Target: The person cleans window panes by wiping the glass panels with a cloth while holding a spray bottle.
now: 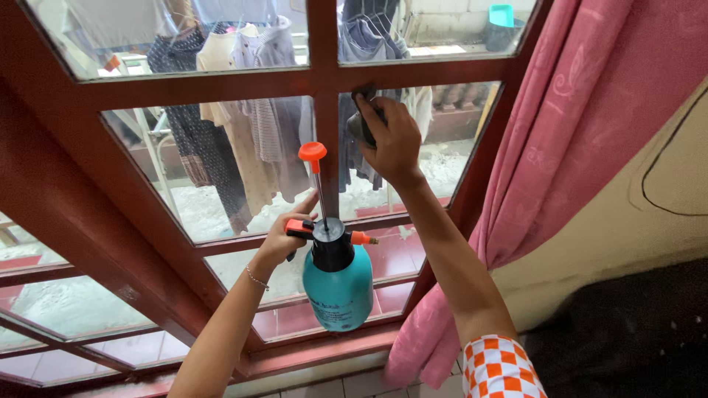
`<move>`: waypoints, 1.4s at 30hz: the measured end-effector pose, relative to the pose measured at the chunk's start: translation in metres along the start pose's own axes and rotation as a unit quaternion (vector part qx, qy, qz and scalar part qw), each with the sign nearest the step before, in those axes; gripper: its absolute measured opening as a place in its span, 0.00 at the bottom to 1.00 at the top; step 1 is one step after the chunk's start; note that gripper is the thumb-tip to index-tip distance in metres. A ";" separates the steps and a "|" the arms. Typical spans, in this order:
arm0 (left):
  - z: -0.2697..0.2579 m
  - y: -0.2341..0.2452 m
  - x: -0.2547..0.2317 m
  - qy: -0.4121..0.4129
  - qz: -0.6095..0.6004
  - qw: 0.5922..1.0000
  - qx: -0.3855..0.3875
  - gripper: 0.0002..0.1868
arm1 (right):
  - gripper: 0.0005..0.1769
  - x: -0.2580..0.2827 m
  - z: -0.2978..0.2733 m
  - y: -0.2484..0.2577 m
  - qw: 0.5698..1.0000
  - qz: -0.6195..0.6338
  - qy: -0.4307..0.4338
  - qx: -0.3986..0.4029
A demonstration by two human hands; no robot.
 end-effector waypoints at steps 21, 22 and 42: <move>0.010 0.015 0.006 0.038 -0.056 0.997 0.046 0.16 | 0.32 0.009 -0.001 -0.028 0.976 0.204 -0.071 -0.006; 0.011 0.016 0.007 0.039 -0.056 0.997 0.047 0.16 | 0.31 0.007 0.001 -0.028 0.975 0.205 -0.088 0.009; 0.007 -0.010 -0.021 0.019 0.024 0.999 0.041 0.19 | 0.30 -0.029 -0.015 -0.010 0.993 -0.054 -0.051 -0.090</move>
Point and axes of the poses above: each hand's wrist, its own z-axis towards the middle knuckle, its own y-axis out of the back of the hand, x = y × z, the point moved 4 cm from there along z, towards the middle knuckle, and after that the axes turned 2 degrees about -x, right-handed, at the moved point
